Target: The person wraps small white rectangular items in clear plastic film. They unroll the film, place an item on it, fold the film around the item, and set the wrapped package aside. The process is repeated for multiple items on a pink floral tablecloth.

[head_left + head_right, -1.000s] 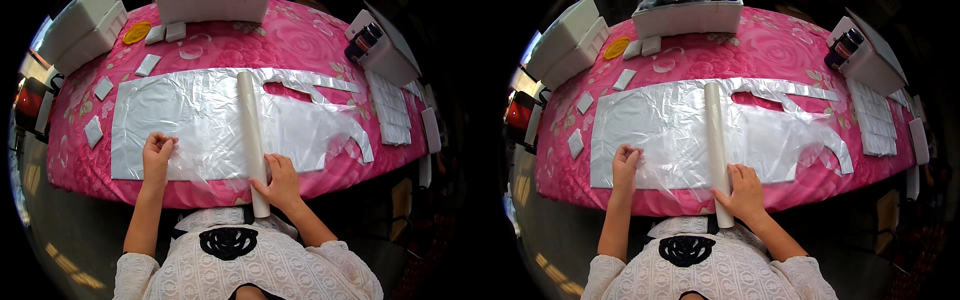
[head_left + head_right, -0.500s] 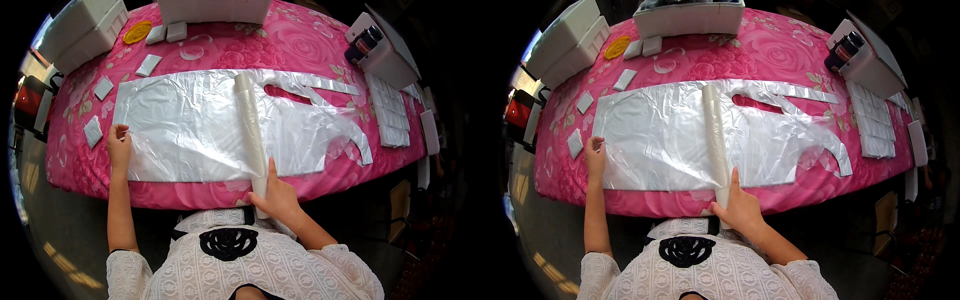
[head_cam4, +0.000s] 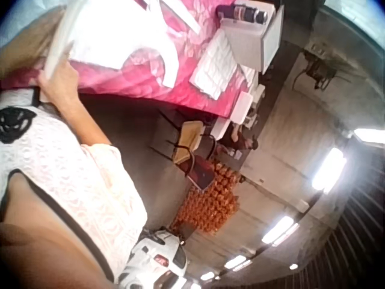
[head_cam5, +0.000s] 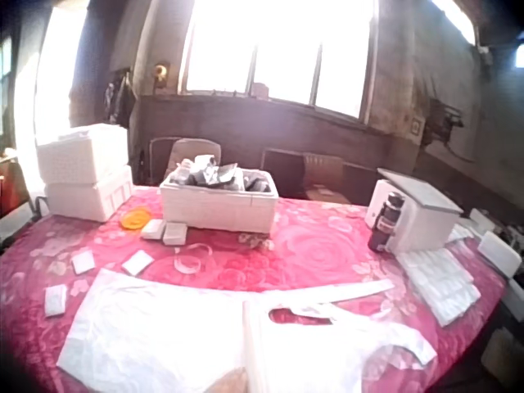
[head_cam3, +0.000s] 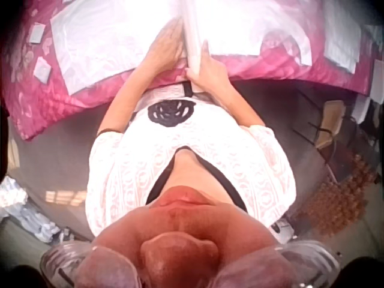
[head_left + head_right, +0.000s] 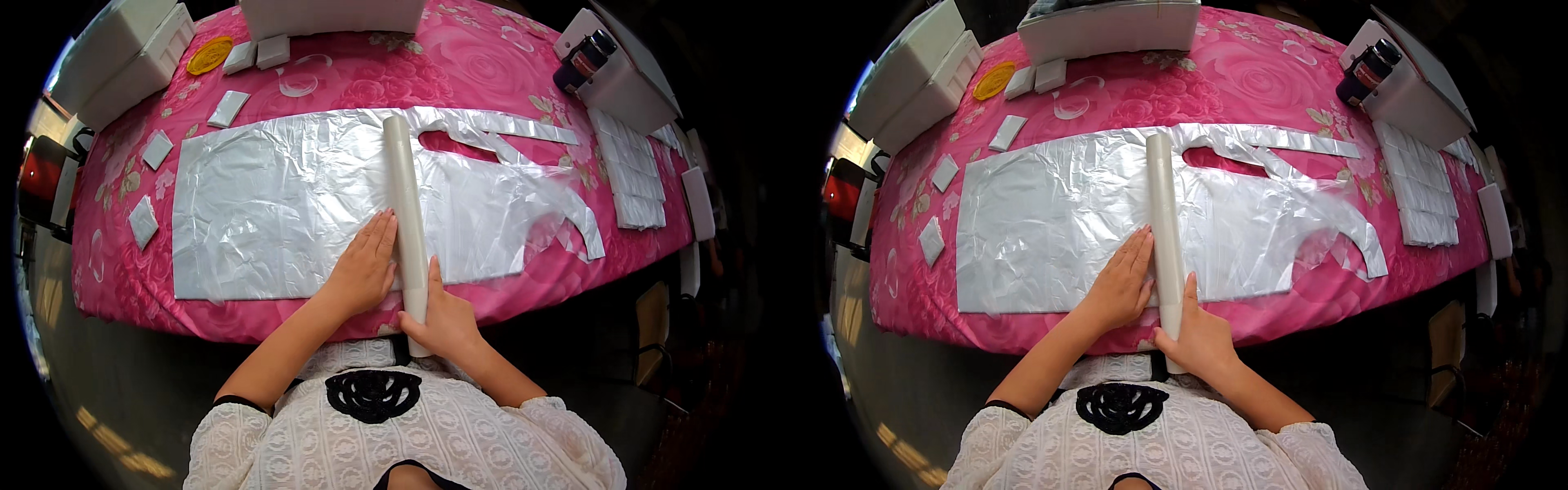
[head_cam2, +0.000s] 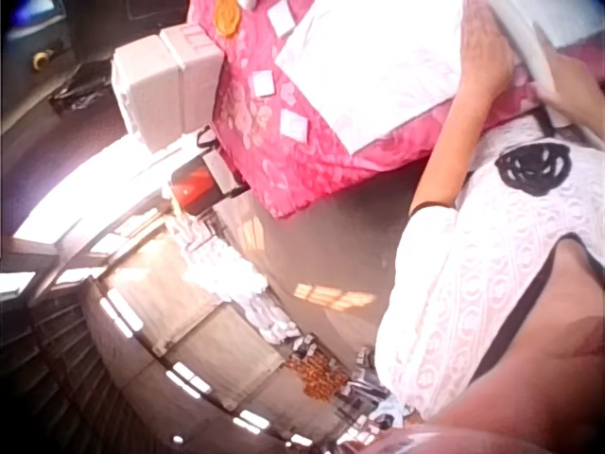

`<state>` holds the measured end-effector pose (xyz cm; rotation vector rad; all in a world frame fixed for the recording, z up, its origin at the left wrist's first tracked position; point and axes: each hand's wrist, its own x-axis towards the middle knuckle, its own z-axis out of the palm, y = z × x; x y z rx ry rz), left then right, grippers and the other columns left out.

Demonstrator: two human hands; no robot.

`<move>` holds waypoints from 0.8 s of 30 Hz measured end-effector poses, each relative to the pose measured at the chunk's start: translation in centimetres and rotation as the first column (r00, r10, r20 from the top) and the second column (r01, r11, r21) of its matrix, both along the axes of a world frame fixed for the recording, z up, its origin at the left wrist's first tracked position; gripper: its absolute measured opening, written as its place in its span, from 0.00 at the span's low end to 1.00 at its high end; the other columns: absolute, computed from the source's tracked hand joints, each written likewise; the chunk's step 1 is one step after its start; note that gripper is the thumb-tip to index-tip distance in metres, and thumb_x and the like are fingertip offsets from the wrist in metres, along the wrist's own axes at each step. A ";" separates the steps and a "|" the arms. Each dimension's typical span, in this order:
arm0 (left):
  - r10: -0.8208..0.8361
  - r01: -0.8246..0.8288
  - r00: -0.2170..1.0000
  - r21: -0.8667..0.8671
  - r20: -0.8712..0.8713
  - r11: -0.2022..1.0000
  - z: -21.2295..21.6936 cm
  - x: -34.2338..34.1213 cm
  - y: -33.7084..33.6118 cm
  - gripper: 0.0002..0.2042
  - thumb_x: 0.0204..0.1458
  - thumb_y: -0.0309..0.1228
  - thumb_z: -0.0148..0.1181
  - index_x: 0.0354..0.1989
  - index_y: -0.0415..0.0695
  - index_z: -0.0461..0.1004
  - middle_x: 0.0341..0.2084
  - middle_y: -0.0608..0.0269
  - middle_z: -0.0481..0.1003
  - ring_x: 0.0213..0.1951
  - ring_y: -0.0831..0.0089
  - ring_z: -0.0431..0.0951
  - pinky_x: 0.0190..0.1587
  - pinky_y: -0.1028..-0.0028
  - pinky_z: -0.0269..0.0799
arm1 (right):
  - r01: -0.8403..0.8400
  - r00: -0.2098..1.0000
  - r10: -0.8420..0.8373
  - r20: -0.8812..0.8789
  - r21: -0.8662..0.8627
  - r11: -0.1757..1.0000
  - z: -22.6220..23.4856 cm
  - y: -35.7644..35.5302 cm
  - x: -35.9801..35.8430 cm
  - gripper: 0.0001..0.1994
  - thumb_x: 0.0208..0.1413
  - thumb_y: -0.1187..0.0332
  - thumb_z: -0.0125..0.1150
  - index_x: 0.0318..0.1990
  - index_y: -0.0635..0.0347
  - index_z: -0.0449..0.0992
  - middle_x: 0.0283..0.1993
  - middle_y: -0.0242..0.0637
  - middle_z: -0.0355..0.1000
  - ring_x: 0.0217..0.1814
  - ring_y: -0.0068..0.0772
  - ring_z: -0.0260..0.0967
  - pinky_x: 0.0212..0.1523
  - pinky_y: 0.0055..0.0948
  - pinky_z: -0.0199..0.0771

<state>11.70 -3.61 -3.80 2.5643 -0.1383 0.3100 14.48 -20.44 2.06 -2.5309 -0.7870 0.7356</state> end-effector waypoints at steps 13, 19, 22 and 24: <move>0.099 -0.076 0.990 0.201 -0.106 0.977 -0.6 0.1 -0.5 0.33 0.48 0.36 0.44 0.61 0.30 0.49 0.62 0.45 0.49 0.65 0.57 0.46 0.66 0.62 0.39 | 0.080 0.997 -0.074 -0.034 0.257 0.963 -1.3 0.1 3.6 0.39 0.45 0.54 0.61 0.57 0.77 0.56 0.34 0.50 0.70 0.32 0.42 0.71 0.35 0.34 0.72; 0.105 -0.084 0.989 0.184 -0.108 0.979 -0.9 0.1 -0.4 0.32 0.48 0.37 0.44 0.61 0.30 0.50 0.62 0.45 0.49 0.65 0.56 0.46 0.66 0.62 0.38 | 0.043 0.995 -0.079 0.067 0.428 0.903 -2.8 3.6 6.5 0.32 0.47 0.64 0.59 0.57 0.75 0.57 0.45 0.53 0.65 0.46 0.39 0.67 0.47 0.28 0.67; 0.110 -0.091 0.989 0.190 -0.096 0.978 -0.7 0.2 -0.5 0.32 0.48 0.37 0.44 0.60 0.29 0.51 0.62 0.44 0.49 0.65 0.56 0.46 0.66 0.62 0.38 | 0.198 0.965 -0.075 -0.252 0.511 0.836 -4.2 5.7 9.9 0.32 0.48 0.67 0.57 0.57 0.78 0.54 0.47 0.52 0.63 0.49 0.38 0.65 0.50 0.28 0.65; 0.113 -0.093 0.989 0.196 -0.095 0.976 -0.7 0.2 -0.5 0.32 0.48 0.36 0.44 0.60 0.29 0.50 0.62 0.44 0.49 0.65 0.55 0.46 0.66 0.62 0.38 | 0.522 0.767 -0.118 -0.631 0.507 0.686 -3.8 7.0 12.6 0.29 0.50 0.69 0.56 0.58 0.73 0.54 0.48 0.47 0.64 0.48 0.35 0.66 0.50 0.27 0.66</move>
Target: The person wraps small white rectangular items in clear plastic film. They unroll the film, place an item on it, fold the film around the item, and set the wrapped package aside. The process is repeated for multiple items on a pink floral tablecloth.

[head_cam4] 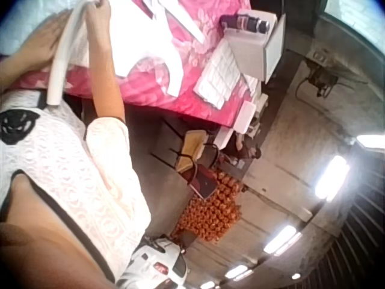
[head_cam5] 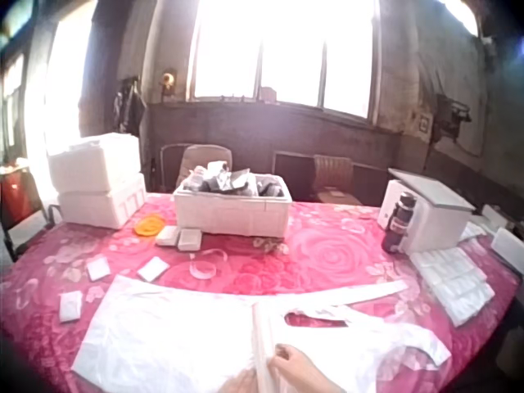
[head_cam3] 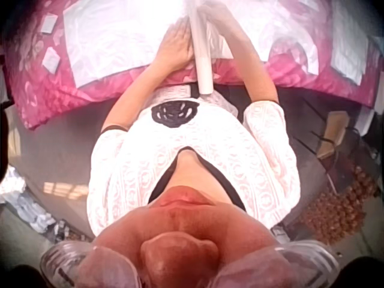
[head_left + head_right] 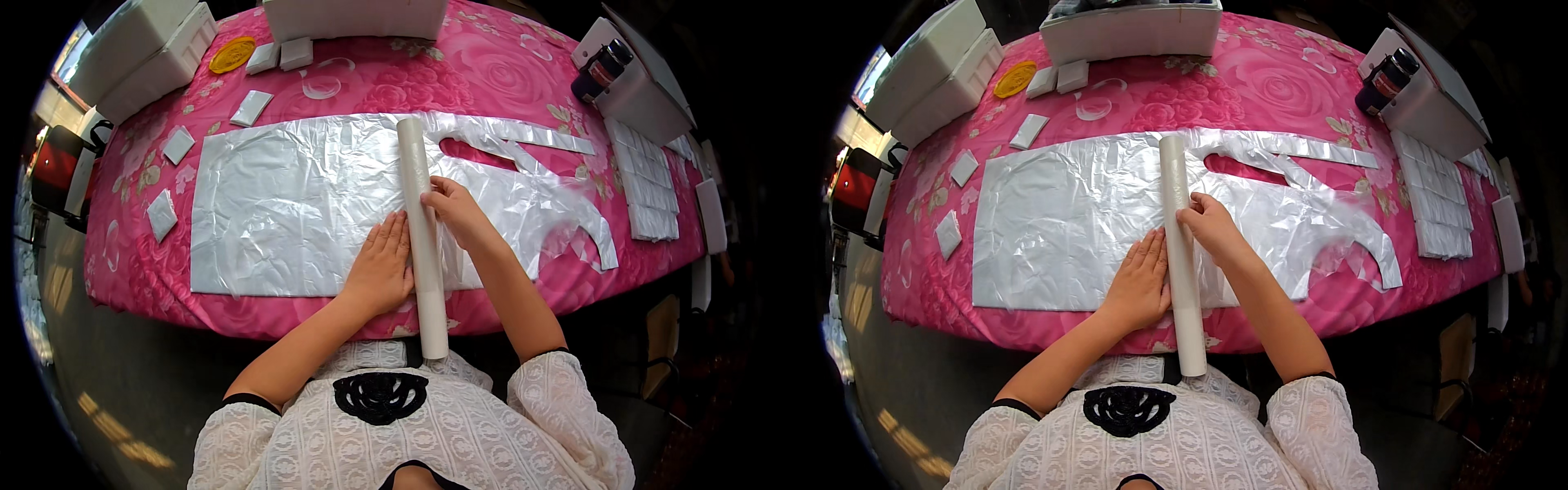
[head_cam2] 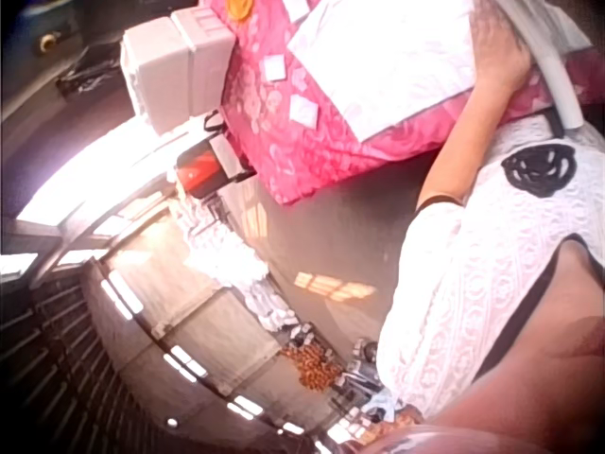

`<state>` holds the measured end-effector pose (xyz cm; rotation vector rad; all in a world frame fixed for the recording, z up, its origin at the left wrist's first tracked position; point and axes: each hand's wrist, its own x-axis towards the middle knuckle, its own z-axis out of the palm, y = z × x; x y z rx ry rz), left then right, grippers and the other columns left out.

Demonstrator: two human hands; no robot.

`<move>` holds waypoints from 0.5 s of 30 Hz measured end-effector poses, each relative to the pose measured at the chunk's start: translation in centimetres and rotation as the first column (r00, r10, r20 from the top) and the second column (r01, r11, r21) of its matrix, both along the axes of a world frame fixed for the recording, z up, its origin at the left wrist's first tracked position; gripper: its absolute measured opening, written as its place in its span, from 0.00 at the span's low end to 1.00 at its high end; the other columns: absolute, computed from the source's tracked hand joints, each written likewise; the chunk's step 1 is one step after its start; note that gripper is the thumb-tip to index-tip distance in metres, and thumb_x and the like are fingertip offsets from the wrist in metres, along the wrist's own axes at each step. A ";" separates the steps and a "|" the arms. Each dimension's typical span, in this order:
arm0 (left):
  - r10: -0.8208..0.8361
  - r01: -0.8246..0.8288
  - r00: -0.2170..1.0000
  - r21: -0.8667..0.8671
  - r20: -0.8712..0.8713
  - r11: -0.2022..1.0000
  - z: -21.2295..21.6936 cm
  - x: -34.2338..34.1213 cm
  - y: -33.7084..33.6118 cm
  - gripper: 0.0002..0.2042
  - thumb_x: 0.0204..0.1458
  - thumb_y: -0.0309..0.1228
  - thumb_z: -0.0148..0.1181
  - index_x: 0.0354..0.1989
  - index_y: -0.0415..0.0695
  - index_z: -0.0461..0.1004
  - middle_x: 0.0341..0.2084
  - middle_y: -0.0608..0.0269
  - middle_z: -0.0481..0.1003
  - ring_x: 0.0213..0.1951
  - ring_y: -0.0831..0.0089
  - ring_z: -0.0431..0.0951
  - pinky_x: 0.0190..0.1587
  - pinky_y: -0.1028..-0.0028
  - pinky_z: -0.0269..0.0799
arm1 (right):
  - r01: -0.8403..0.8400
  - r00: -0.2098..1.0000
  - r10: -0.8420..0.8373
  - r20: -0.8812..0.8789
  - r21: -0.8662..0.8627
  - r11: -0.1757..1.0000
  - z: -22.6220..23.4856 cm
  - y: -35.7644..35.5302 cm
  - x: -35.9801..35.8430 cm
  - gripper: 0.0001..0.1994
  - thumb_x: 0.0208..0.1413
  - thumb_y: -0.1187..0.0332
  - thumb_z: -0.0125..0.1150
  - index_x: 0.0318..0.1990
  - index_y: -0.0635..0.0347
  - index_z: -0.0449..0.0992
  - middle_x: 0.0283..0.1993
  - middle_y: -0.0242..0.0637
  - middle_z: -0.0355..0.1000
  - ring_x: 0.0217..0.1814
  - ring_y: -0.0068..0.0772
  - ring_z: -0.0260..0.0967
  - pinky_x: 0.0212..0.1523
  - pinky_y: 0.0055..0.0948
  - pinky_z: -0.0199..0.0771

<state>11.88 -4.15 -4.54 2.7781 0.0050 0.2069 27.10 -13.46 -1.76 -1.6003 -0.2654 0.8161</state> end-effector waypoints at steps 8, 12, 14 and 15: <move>-0.015 0.014 1.000 -0.011 -0.018 1.000 0.1 0.0 0.0 0.33 0.47 0.37 0.45 0.60 0.29 0.50 0.62 0.43 0.48 0.65 0.55 0.46 0.66 0.61 0.39 | 0.264 0.939 -0.132 -0.317 0.422 0.867 0.6 3.0 5.2 0.30 0.53 0.71 0.52 0.62 0.66 0.48 0.54 0.43 0.63 0.55 0.33 0.61 0.55 0.29 0.61; -0.010 0.010 1.000 -0.004 0.010 1.000 -0.1 -0.1 0.0 0.33 0.47 0.37 0.46 0.61 0.30 0.49 0.62 0.44 0.48 0.65 0.55 0.46 0.66 0.61 0.39 | 0.147 0.989 -0.111 -0.099 0.519 0.842 3.3 4.4 5.1 0.28 0.52 0.69 0.53 0.61 0.65 0.53 0.57 0.39 0.62 0.56 0.29 0.60 0.57 0.30 0.55; -0.002 0.002 1.000 0.007 0.000 1.000 -0.1 -0.1 0.2 0.34 0.47 0.37 0.46 0.61 0.30 0.49 0.62 0.44 0.48 0.65 0.55 0.46 0.65 0.62 0.39 | 0.035 0.993 -0.065 0.102 0.271 0.962 3.2 4.8 4.4 0.27 0.50 0.69 0.55 0.58 0.66 0.58 0.53 0.40 0.66 0.53 0.30 0.62 0.54 0.28 0.60; -0.004 0.004 1.000 -0.004 -0.003 1.000 -0.1 -0.1 0.2 0.33 0.47 0.37 0.45 0.61 0.30 0.49 0.62 0.44 0.48 0.65 0.56 0.46 0.66 0.62 0.39 | -0.007 0.981 -0.019 0.195 0.130 0.991 3.1 4.7 3.9 0.26 0.49 0.68 0.56 0.57 0.67 0.60 0.51 0.41 0.67 0.52 0.30 0.64 0.52 0.28 0.62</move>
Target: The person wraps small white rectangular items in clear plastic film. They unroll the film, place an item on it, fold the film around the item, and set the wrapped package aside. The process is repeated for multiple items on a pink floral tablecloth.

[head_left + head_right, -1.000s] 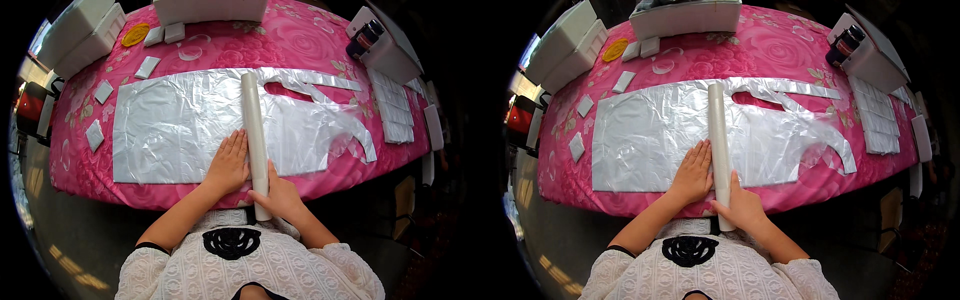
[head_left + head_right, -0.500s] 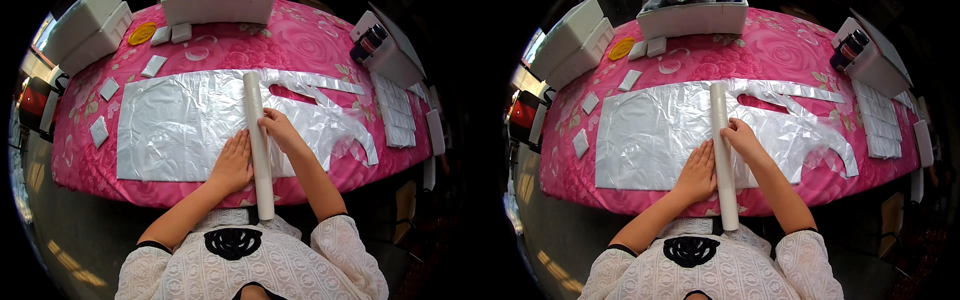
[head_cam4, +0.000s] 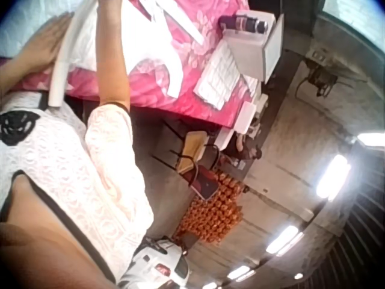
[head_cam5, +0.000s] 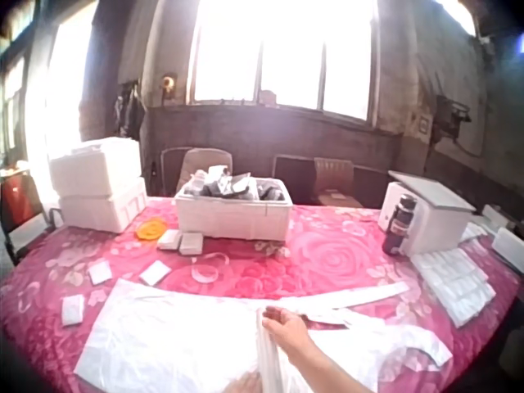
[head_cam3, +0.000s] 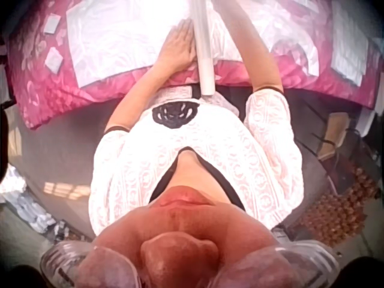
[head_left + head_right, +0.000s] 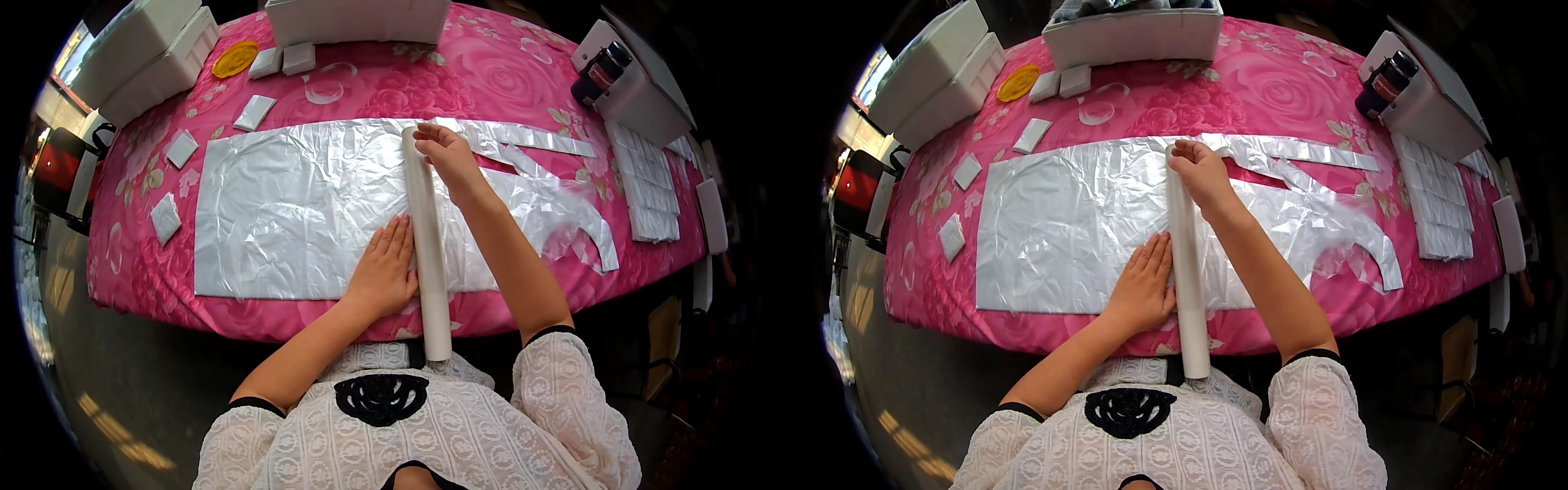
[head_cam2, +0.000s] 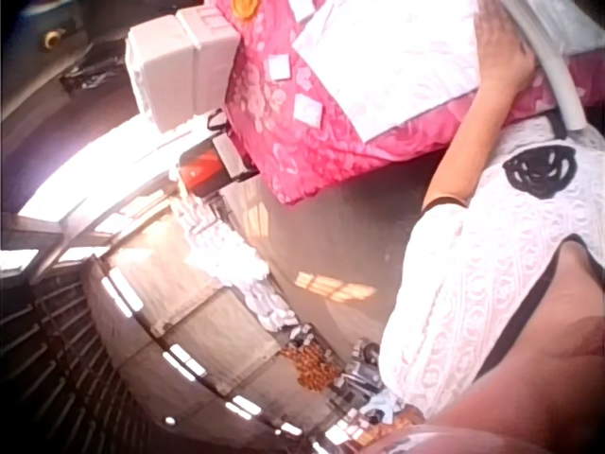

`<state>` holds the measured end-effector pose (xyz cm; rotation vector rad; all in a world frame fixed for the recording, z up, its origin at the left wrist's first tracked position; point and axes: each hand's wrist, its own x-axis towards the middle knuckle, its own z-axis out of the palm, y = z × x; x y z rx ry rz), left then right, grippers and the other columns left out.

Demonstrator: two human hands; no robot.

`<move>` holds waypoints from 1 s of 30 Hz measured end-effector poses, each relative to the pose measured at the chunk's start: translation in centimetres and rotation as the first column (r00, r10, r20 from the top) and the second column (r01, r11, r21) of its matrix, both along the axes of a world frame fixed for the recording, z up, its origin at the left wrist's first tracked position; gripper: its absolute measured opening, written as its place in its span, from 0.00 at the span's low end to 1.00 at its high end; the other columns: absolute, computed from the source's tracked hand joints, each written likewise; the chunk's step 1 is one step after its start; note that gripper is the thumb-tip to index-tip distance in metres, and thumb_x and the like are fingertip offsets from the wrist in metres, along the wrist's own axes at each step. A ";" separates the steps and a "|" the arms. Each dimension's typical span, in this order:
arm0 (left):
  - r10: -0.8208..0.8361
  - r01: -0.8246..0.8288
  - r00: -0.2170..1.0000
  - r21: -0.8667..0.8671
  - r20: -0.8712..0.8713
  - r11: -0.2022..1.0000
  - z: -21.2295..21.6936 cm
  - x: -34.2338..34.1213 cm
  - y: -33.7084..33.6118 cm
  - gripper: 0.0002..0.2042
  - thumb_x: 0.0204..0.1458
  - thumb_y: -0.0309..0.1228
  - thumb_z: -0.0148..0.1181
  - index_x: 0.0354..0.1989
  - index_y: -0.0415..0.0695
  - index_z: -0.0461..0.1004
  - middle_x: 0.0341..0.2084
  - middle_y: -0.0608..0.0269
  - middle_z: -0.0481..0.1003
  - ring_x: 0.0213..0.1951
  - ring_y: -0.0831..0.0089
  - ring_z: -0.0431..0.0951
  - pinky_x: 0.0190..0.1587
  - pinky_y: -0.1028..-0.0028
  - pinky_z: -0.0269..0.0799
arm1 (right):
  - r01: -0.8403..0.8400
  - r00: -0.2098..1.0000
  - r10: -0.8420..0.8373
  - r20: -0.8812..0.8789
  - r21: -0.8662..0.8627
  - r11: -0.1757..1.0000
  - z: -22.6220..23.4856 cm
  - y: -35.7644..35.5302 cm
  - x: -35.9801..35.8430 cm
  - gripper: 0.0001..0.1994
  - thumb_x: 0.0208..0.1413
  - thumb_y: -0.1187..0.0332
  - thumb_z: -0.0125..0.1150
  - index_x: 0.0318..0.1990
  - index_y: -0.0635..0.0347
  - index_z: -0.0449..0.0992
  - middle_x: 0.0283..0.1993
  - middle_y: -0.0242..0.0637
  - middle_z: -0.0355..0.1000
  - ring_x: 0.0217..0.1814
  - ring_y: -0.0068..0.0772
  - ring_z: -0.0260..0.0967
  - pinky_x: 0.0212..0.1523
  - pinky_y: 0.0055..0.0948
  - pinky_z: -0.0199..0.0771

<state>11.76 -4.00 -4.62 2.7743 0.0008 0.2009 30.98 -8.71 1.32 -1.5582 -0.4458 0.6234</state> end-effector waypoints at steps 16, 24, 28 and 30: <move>-0.027 0.027 1.000 0.002 0.009 1.000 -0.1 0.3 -0.3 0.33 0.47 0.38 0.45 0.61 0.30 0.49 0.62 0.44 0.48 0.65 0.56 0.46 0.66 0.62 0.38 | 0.307 0.896 -0.128 -0.424 0.385 0.870 -4.6 2.4 5.7 0.15 0.51 0.67 0.56 0.46 0.61 0.68 0.45 0.35 0.68 0.44 0.27 0.64 0.50 0.30 0.63; 0.062 -0.026 0.992 -0.311 0.106 0.950 0.4 -0.3 0.7 0.30 0.48 0.32 0.49 0.60 0.34 0.51 0.61 0.45 0.50 0.64 0.55 0.50 0.64 0.63 0.45 | -0.407 0.685 0.353 0.637 -0.067 0.911 5.1 1.8 -5.3 0.33 0.49 0.57 0.59 0.61 0.59 0.58 0.62 0.47 0.57 0.66 0.43 0.50 0.63 0.38 0.47; 0.434 -0.005 0.862 -0.854 0.260 0.521 0.3 -0.6 2.9 0.30 0.50 0.33 0.57 0.59 0.37 0.52 0.58 0.47 0.54 0.61 0.58 0.54 0.59 0.63 0.53 | -0.539 0.379 0.424 0.823 -0.177 0.824 4.1 -0.3 -9.5 0.37 0.46 0.48 0.59 0.61 0.57 0.58 0.66 0.49 0.48 0.70 0.53 0.38 0.65 0.47 0.41; 0.491 0.002 0.780 -0.785 0.389 0.619 1.4 -0.6 4.0 0.31 0.51 0.34 0.57 0.60 0.36 0.51 0.57 0.48 0.55 0.59 0.61 0.57 0.58 0.63 0.57 | -0.582 0.299 0.490 0.819 -0.250 0.774 2.7 -0.8 -10.5 0.40 0.45 0.42 0.57 0.62 0.57 0.56 0.67 0.54 0.42 0.68 0.59 0.38 0.64 0.49 0.40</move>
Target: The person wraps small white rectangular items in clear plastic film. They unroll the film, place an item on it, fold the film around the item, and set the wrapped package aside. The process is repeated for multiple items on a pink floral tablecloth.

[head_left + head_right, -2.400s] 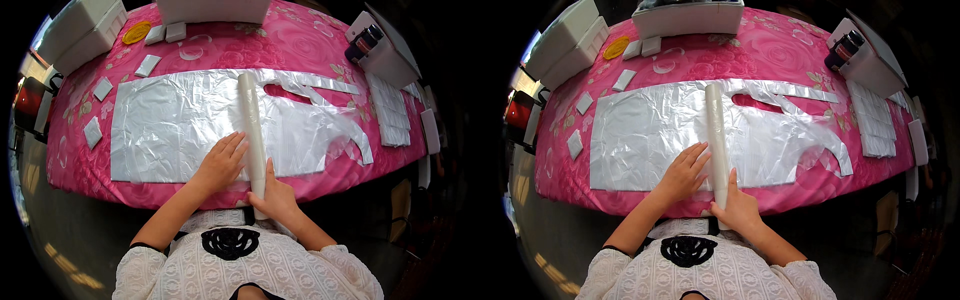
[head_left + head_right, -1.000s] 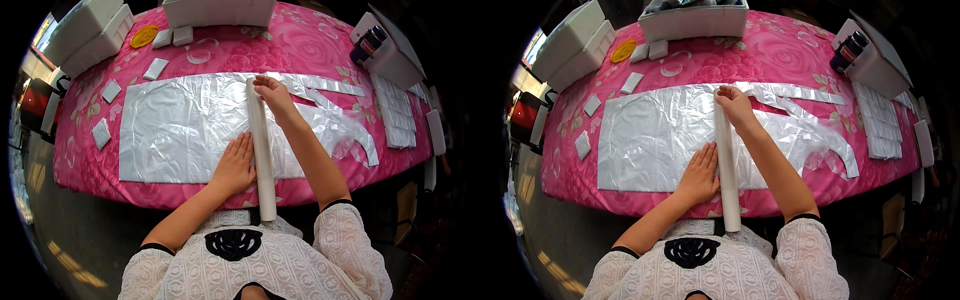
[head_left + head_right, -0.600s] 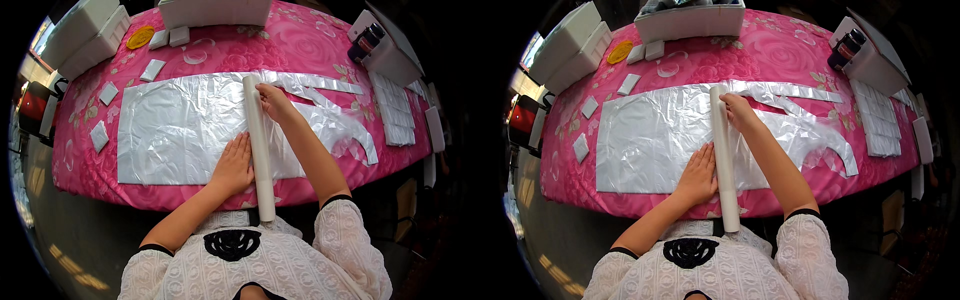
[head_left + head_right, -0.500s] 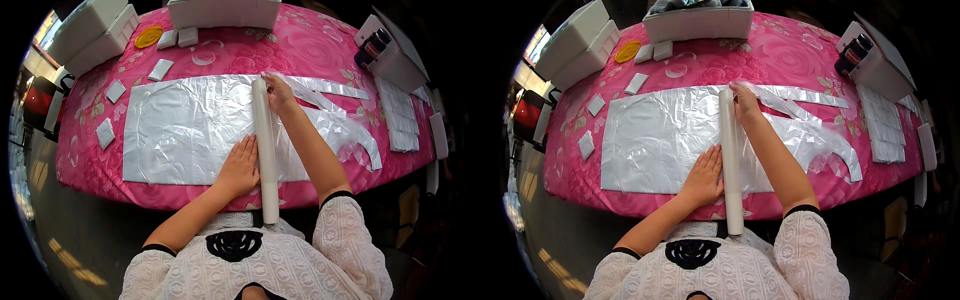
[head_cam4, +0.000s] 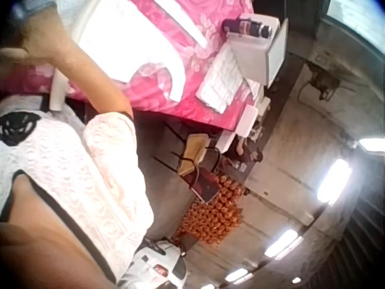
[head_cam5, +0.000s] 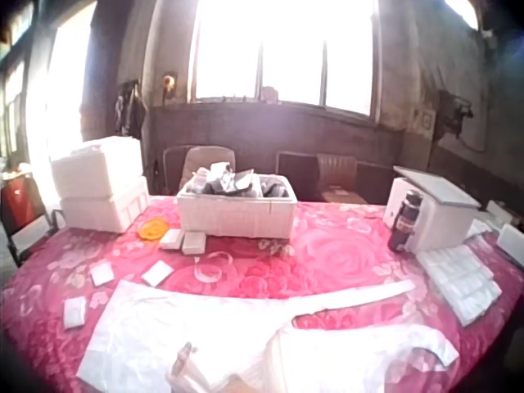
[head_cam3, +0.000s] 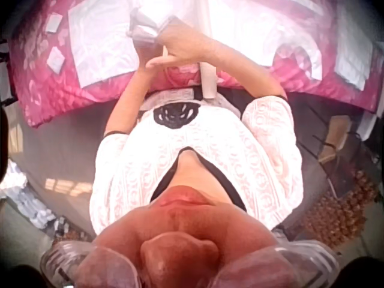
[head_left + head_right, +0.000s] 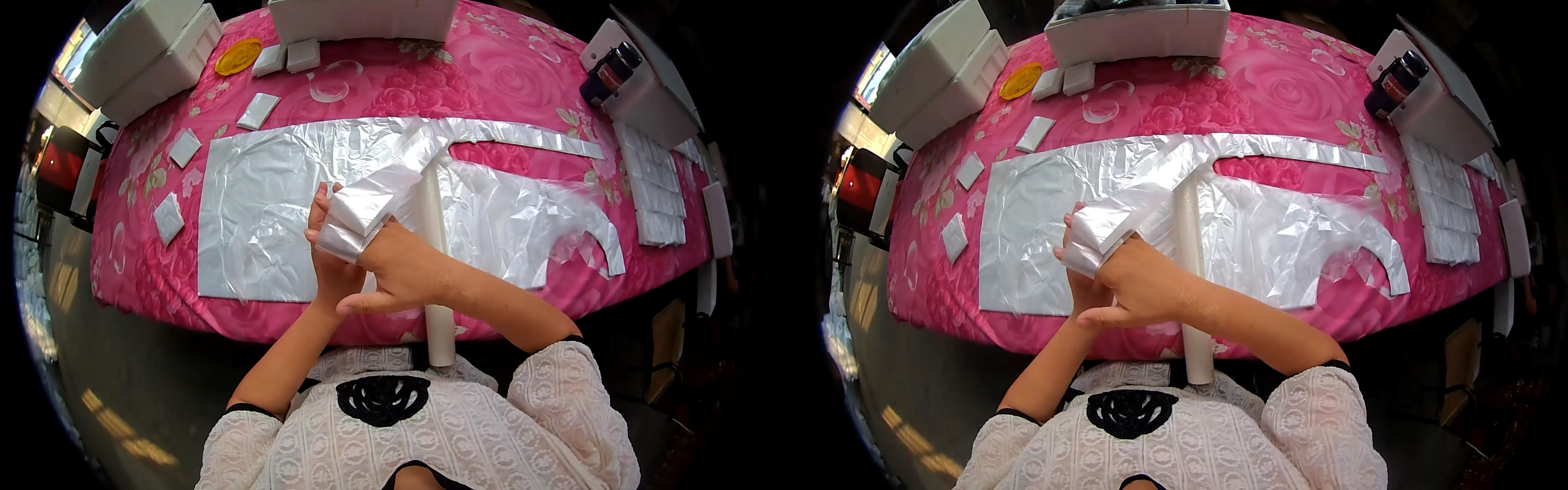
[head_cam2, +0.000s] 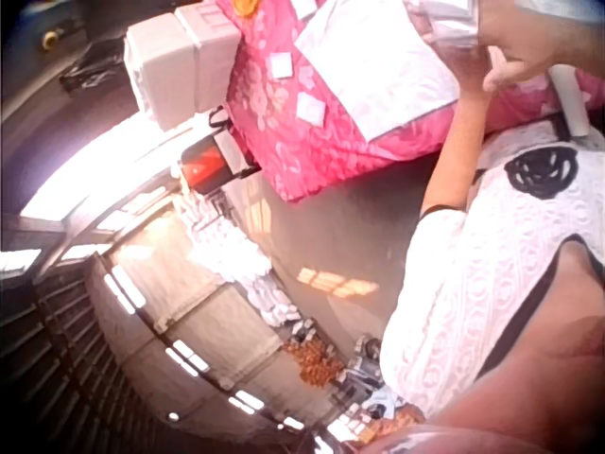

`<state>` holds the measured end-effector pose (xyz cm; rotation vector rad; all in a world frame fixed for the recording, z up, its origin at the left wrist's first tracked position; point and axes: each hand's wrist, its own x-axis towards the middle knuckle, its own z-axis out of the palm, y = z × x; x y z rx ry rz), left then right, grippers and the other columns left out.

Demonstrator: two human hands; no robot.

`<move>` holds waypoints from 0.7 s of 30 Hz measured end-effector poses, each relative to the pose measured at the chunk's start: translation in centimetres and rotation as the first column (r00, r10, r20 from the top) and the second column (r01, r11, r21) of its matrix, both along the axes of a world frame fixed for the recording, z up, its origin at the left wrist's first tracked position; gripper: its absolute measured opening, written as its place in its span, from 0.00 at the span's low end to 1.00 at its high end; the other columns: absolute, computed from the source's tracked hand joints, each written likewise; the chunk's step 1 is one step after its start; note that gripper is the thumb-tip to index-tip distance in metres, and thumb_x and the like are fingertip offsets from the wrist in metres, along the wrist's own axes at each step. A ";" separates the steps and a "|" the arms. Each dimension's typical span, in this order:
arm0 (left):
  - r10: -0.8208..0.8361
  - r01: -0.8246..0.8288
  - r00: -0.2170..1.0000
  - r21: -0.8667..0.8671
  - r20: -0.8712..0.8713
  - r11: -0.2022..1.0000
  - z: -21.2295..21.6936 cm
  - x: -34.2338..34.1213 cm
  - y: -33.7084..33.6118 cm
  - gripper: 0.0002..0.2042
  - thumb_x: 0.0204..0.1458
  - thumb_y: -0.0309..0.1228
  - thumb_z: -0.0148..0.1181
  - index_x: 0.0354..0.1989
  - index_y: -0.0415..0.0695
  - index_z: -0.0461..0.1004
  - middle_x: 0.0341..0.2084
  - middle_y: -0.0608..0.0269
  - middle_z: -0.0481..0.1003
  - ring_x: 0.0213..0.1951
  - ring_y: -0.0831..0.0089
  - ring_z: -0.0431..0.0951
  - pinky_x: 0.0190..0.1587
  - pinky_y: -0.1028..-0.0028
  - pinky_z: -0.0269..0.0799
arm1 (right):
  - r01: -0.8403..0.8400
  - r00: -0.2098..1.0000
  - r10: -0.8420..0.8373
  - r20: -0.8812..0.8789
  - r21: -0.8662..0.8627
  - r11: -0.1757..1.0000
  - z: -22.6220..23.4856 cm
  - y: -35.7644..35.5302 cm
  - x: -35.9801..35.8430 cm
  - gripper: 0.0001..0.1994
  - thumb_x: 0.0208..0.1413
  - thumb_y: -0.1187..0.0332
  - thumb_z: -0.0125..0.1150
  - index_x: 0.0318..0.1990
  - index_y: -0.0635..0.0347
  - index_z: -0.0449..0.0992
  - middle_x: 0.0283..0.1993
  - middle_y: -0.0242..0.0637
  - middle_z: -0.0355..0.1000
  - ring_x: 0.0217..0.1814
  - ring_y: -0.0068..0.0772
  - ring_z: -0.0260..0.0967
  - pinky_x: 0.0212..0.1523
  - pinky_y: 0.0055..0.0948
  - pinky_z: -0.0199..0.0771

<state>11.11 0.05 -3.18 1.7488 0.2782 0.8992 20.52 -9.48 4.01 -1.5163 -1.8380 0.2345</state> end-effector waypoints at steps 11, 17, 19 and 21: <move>0.039 0.015 0.983 -0.294 0.178 0.956 3.1 -0.3 2.7 0.09 0.51 0.24 0.51 0.41 0.38 0.70 0.34 0.59 0.73 0.38 0.74 0.72 0.44 0.74 0.68 | 0.211 0.977 -0.211 0.020 -0.015 0.977 -0.5 -1.2 0.1 0.46 0.44 0.38 0.54 0.65 0.56 0.48 0.69 0.56 0.32 0.71 0.59 0.26 0.66 0.49 0.34; -0.227 0.278 0.960 0.535 -0.161 0.798 4.1 -2.7 4.7 0.07 0.34 0.23 0.59 0.26 0.42 0.74 0.14 0.65 0.69 0.27 0.67 0.71 0.42 0.67 0.68 | 0.543 0.806 -0.500 -0.317 0.058 0.838 -1.1 -2.9 5.5 0.44 0.52 0.39 0.47 0.66 0.63 0.41 0.70 0.52 0.32 0.72 0.51 0.26 0.67 0.43 0.33; -0.196 0.328 0.937 0.533 -0.290 0.780 3.7 -3.7 5.3 0.07 0.35 0.24 0.60 0.26 0.43 0.75 0.13 0.67 0.68 0.25 0.67 0.70 0.43 0.65 0.67 | 0.605 0.450 -0.505 -0.737 -0.164 0.779 -3.8 -5.3 11.4 0.40 0.57 0.41 0.39 0.65 0.66 0.42 0.64 0.48 0.49 0.66 0.39 0.45 0.64 0.33 0.44; -0.138 0.334 0.918 0.533 -0.373 0.778 2.8 -5.0 6.2 0.08 0.35 0.25 0.62 0.27 0.43 0.76 0.11 0.67 0.65 0.23 0.68 0.69 0.43 0.64 0.67 | 0.774 -0.242 -0.245 -0.939 -0.339 0.535 -1.9 -6.5 13.8 0.37 0.58 0.42 0.36 0.63 0.66 0.47 0.61 0.48 0.53 0.63 0.39 0.50 0.63 0.39 0.48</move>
